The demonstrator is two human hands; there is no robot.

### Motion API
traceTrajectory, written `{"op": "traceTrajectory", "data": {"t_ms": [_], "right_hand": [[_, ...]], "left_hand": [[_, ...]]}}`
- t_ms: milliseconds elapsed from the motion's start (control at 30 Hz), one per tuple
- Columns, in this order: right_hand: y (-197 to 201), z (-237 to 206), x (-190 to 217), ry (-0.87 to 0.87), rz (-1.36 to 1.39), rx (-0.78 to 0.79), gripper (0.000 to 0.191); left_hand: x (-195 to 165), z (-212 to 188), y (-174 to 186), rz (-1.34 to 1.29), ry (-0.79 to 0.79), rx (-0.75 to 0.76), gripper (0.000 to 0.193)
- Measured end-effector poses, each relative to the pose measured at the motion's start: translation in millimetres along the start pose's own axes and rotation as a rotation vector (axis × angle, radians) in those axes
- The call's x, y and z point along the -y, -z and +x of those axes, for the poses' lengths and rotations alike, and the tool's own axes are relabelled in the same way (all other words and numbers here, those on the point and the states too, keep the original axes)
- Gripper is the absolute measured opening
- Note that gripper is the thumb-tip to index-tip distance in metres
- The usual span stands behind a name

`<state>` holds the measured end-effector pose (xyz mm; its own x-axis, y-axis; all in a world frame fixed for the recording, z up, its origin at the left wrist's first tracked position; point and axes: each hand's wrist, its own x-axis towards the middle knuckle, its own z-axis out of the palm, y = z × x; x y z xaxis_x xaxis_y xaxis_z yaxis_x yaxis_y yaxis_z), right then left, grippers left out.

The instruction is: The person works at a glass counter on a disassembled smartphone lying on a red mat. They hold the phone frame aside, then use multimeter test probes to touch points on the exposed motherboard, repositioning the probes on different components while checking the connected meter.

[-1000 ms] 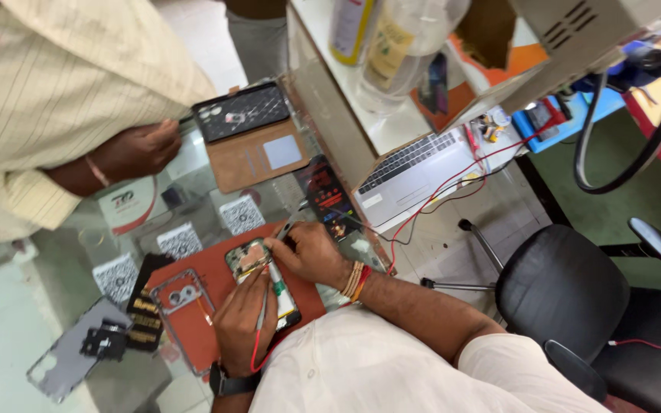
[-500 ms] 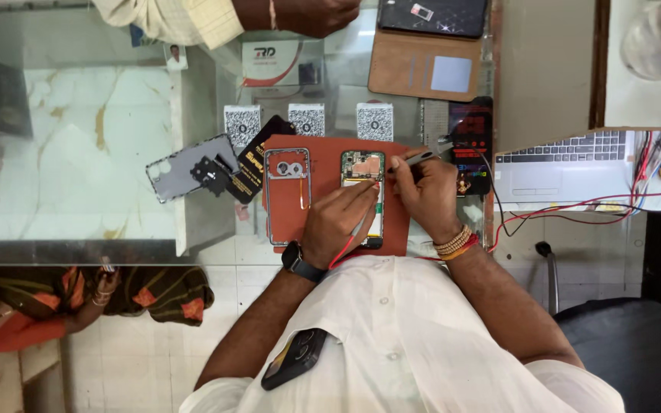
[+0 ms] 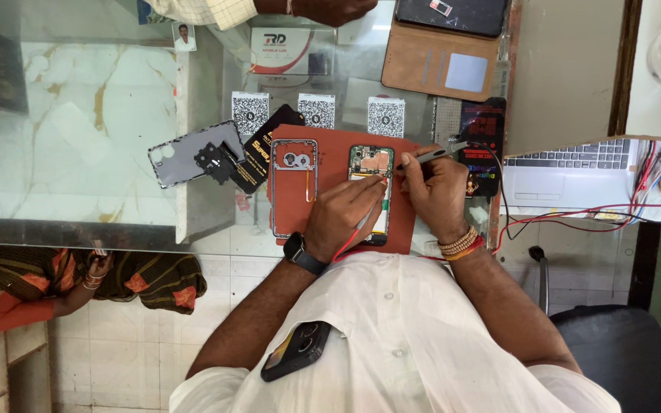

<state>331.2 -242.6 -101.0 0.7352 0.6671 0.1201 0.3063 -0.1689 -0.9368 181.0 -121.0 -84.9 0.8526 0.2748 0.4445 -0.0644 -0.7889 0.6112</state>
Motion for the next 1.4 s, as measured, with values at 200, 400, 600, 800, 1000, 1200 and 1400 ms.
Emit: {"op": "traceTrajectory", "data": {"t_ms": [200, 400, 600, 800, 1000, 1200, 1400], "right_hand": [[-2.3, 0.8, 2.5, 0.012, -0.064, -0.014, 0.027], [-5.2, 1.0, 3.8, -0.011, -0.027, -0.022, 0.025], [-2.6, 1.9, 0.0, 0.017, -0.067, -0.018, 0.026], [-2.3, 1.1, 0.9, 0.051, -0.120, -0.006, 0.032], [-3.6, -1.2, 1.4, 0.031, -0.088, -0.017, 0.028], [-4.1, 0.8, 3.4, -0.008, -0.033, -0.036, 0.023], [-7.8, 1.3, 5.7, -0.012, -0.047, -0.025, 0.024]], "left_hand": [[2.7, -0.9, 3.3, -0.007, 0.004, 0.014, 0.024], [4.8, 1.0, 4.8, -0.004, -0.005, 0.015, 0.024], [5.4, 1.7, 3.7, 0.010, -0.010, 0.018, 0.024], [5.5, 1.2, 3.7, 0.008, -0.017, 0.011, 0.023], [6.3, -1.3, 5.0, -0.003, -0.028, 0.014, 0.024], [7.2, 1.0, 2.5, 0.001, -0.022, -0.009, 0.026], [9.5, -3.2, 4.9, 0.003, -0.028, -0.030, 0.025]]}}
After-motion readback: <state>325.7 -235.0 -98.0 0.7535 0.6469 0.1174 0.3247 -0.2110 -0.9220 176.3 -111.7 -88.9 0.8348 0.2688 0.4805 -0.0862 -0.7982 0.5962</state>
